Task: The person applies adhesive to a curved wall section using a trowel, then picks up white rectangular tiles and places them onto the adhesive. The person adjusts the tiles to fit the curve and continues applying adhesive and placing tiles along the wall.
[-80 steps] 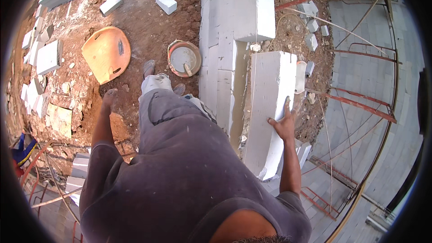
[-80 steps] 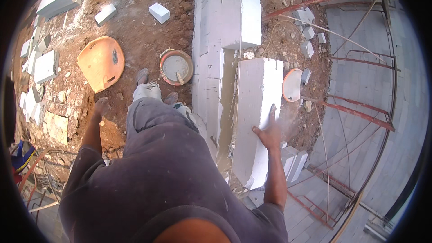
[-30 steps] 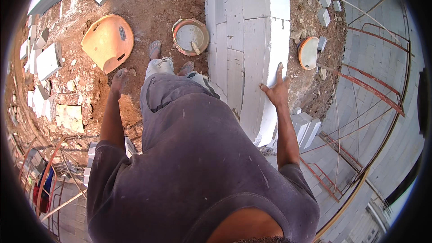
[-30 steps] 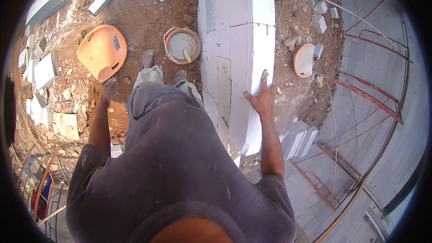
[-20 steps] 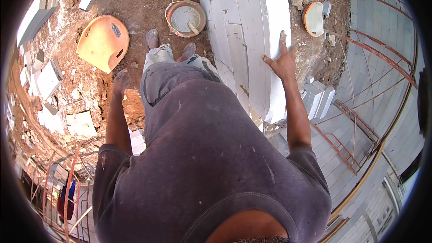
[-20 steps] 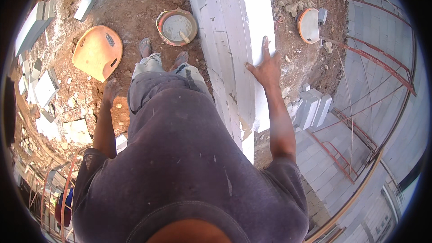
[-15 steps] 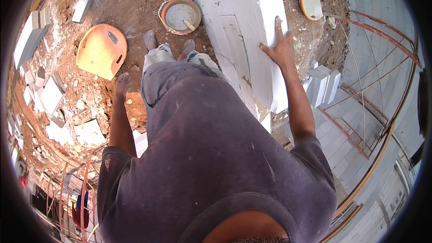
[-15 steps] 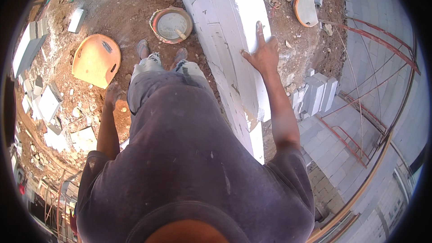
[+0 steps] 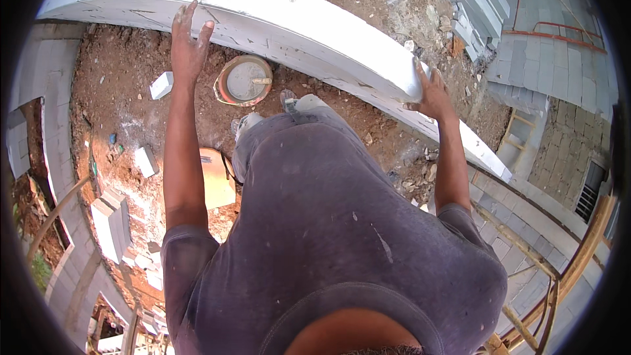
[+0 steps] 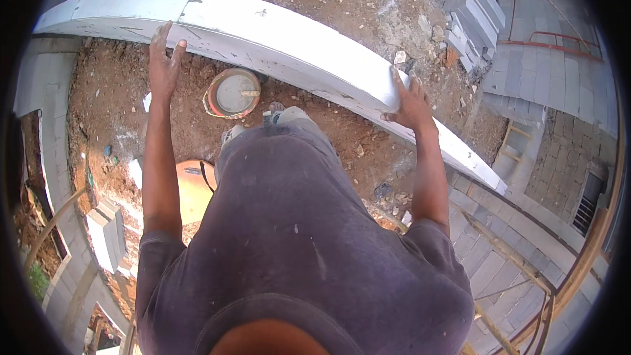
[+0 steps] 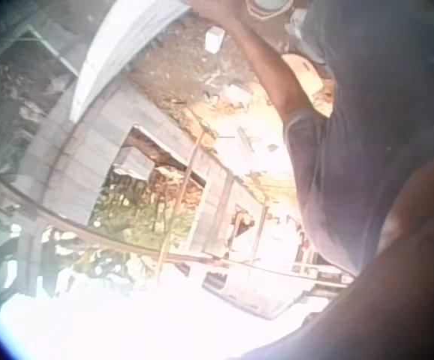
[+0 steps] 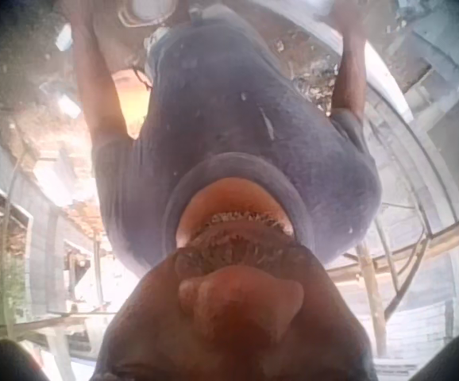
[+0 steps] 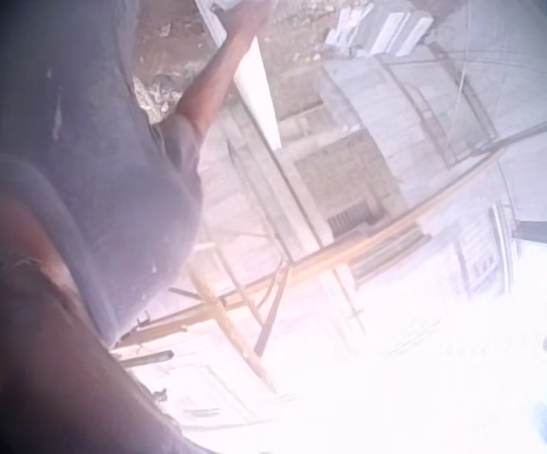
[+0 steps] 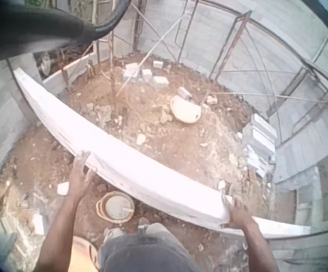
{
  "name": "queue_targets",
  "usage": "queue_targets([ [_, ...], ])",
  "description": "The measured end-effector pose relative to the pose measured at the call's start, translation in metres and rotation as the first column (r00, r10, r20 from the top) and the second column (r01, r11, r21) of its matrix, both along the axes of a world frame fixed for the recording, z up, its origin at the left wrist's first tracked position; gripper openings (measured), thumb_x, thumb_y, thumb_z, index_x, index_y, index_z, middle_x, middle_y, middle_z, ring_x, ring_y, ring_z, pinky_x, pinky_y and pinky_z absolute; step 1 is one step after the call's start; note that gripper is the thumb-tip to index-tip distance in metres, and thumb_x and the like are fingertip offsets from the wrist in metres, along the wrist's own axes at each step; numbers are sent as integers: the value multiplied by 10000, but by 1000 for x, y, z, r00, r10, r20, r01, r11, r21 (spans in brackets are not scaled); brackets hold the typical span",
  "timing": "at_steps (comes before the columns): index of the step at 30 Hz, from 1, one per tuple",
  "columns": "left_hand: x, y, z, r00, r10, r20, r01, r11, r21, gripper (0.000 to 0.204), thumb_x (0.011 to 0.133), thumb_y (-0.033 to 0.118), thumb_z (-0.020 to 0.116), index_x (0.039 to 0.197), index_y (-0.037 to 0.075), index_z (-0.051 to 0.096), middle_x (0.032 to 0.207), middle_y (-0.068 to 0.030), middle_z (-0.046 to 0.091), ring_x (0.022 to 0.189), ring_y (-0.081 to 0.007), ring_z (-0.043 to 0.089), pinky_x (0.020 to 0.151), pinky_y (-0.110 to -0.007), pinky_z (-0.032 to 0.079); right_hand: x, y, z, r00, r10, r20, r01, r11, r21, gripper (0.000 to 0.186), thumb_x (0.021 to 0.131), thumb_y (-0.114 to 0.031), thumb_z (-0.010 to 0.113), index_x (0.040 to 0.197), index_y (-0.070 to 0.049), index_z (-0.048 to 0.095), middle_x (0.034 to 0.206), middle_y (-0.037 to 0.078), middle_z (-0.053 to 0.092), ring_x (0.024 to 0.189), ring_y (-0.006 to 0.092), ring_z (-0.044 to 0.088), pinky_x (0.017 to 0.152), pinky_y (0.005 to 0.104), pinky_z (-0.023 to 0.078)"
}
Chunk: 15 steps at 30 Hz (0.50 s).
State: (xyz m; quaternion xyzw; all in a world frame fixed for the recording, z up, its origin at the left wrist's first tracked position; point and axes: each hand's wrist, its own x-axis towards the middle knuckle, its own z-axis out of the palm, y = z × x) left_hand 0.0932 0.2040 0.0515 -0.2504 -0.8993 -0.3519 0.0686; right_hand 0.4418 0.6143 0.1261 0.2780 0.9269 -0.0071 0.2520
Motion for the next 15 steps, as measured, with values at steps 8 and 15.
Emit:
queue_targets([
  [8,-102,60,-35,996,-90,-18,65,827,-559,808,911,655,536,1556,214,331,1585,-241,291,1470,-445,251,1154,-648,202,23,22,-32,973,54,-222,-49,998,28,1145,693,-268,886,1563,-438,161,1473,262,383,1324,432,456,1068,485,464],
  [15,-100,58,-34,993,-117,-9,93,831,-548,841,910,654,544,1557,163,326,1580,-250,296,1470,-448,244,1150,-651,209,22,29,-40,977,32,-209,-23,999,46,1120,712,-256,866,1564,-435,162,1443,253,399,1298,419,472,1021,489,504],
])
